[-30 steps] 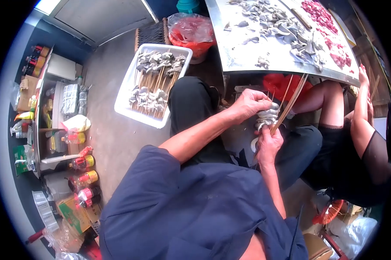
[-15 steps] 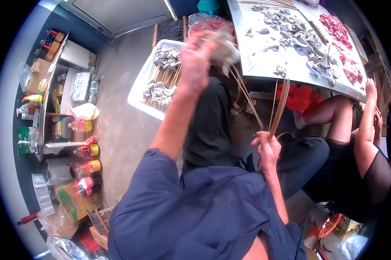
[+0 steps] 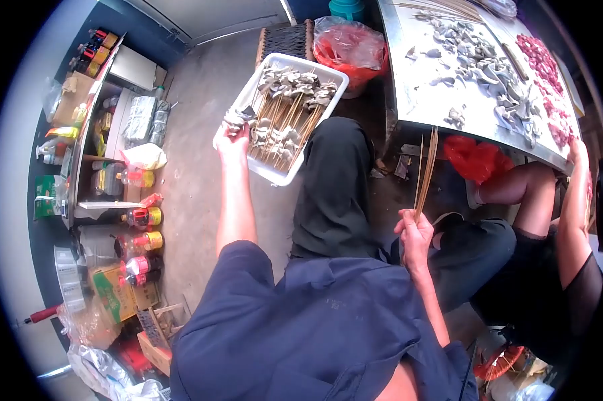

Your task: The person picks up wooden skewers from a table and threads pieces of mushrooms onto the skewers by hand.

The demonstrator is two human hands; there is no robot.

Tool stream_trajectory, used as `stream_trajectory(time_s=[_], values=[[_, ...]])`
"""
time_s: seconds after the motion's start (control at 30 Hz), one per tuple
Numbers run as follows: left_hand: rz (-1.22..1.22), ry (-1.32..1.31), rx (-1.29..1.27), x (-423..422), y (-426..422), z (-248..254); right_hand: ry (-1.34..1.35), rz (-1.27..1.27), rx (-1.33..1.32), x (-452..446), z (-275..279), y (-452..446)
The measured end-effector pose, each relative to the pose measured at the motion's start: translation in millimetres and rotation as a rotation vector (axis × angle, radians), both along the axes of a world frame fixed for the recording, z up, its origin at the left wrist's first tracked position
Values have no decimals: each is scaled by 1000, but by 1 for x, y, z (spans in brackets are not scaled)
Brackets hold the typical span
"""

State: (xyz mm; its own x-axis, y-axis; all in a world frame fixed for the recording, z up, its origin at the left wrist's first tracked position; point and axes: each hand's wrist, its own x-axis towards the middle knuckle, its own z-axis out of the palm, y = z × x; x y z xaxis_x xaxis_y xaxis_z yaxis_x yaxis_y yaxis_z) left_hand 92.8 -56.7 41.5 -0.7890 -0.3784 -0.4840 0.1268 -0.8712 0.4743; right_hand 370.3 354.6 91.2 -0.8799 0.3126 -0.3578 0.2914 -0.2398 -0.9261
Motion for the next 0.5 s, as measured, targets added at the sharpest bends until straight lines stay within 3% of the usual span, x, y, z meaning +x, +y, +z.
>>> stream_trajectory(time_s=[0.13,0.2,0.4,0.47,0.5], values=[[215,-180,113,-3,6,-20,-11,9,12,0,-3,0],[37,-283,-135,-4,4,-26,-41,23,20,0,-1,0],[-61,-362,-146,19,7,2,-72,-31,-30,2,-5,3],[-149,-279,-98,31,12,13,-69,-23,-50,3,-9,4],[-135,-335,-227,45,28,21,-79,-15,-56,3,-9,4]])
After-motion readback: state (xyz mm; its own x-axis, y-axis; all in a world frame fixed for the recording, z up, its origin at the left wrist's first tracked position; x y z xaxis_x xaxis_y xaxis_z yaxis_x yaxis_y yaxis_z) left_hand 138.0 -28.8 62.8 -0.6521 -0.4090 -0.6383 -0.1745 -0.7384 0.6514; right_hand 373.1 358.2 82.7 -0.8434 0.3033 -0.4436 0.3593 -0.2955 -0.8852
